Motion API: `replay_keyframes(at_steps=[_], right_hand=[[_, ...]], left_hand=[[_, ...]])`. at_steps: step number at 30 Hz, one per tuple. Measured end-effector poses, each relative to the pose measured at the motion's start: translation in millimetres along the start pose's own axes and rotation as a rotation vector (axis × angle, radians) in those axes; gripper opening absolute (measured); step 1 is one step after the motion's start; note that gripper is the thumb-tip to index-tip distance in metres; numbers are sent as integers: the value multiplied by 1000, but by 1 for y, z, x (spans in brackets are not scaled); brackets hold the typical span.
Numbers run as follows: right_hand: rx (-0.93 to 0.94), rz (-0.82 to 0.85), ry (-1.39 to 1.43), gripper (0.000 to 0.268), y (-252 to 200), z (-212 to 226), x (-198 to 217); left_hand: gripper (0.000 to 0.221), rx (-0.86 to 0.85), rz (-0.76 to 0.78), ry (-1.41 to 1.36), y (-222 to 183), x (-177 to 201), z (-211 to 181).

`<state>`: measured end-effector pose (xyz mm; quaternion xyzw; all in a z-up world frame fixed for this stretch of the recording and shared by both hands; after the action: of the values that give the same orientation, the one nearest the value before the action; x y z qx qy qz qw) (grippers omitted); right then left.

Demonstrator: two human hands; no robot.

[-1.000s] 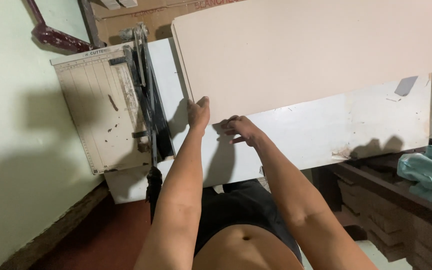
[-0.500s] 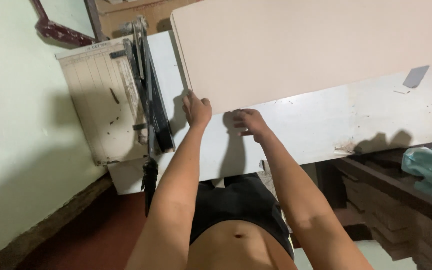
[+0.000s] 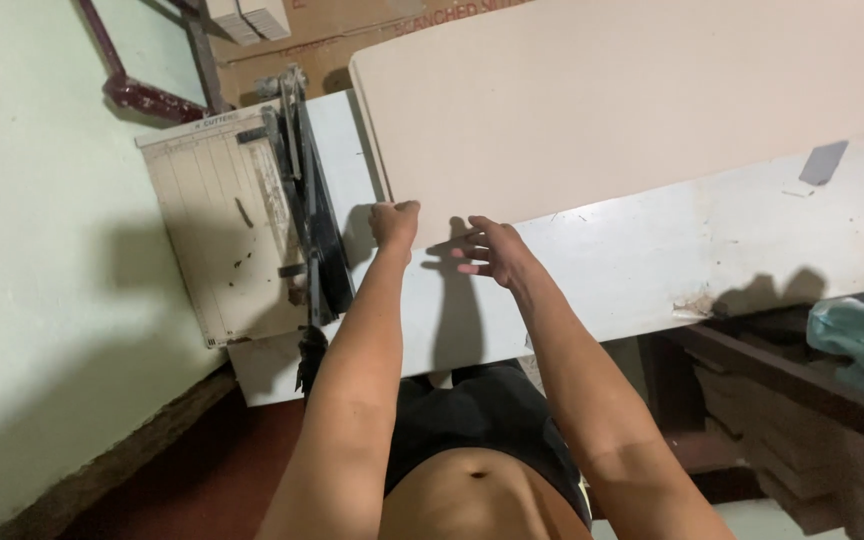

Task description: Using a manual guillotine-style paper cutter to slice thin strips from sheets of paper or cardboard.

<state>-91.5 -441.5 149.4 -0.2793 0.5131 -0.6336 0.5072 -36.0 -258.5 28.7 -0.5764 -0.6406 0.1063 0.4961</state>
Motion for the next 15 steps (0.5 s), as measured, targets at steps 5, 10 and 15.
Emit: replay_keyframes(at_steps=[5, 10, 15], right_hand=[[22, -60, 8, 70, 13, -10, 6], [56, -89, 62, 67, 20, -28, 13], [117, -41, 203, 54, 29, -36, 13]], left_hand=[[49, -16, 24, -61, -6, 14, -12], [35, -168, 42, 35, -11, 24, -23], [36, -313, -18, 229, -24, 44, -52]])
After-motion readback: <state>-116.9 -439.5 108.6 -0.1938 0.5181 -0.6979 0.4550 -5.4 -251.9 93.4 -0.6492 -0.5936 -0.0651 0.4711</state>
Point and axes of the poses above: each hand's wrist, its own y-axis towards the middle knuckle, its own x-axis out of the back of the hand, z = x × y, the point moved 5 cm from there along y, towards the middle knuckle, and after that the axes turned 1 degree about -z, right-handed, at the moved point
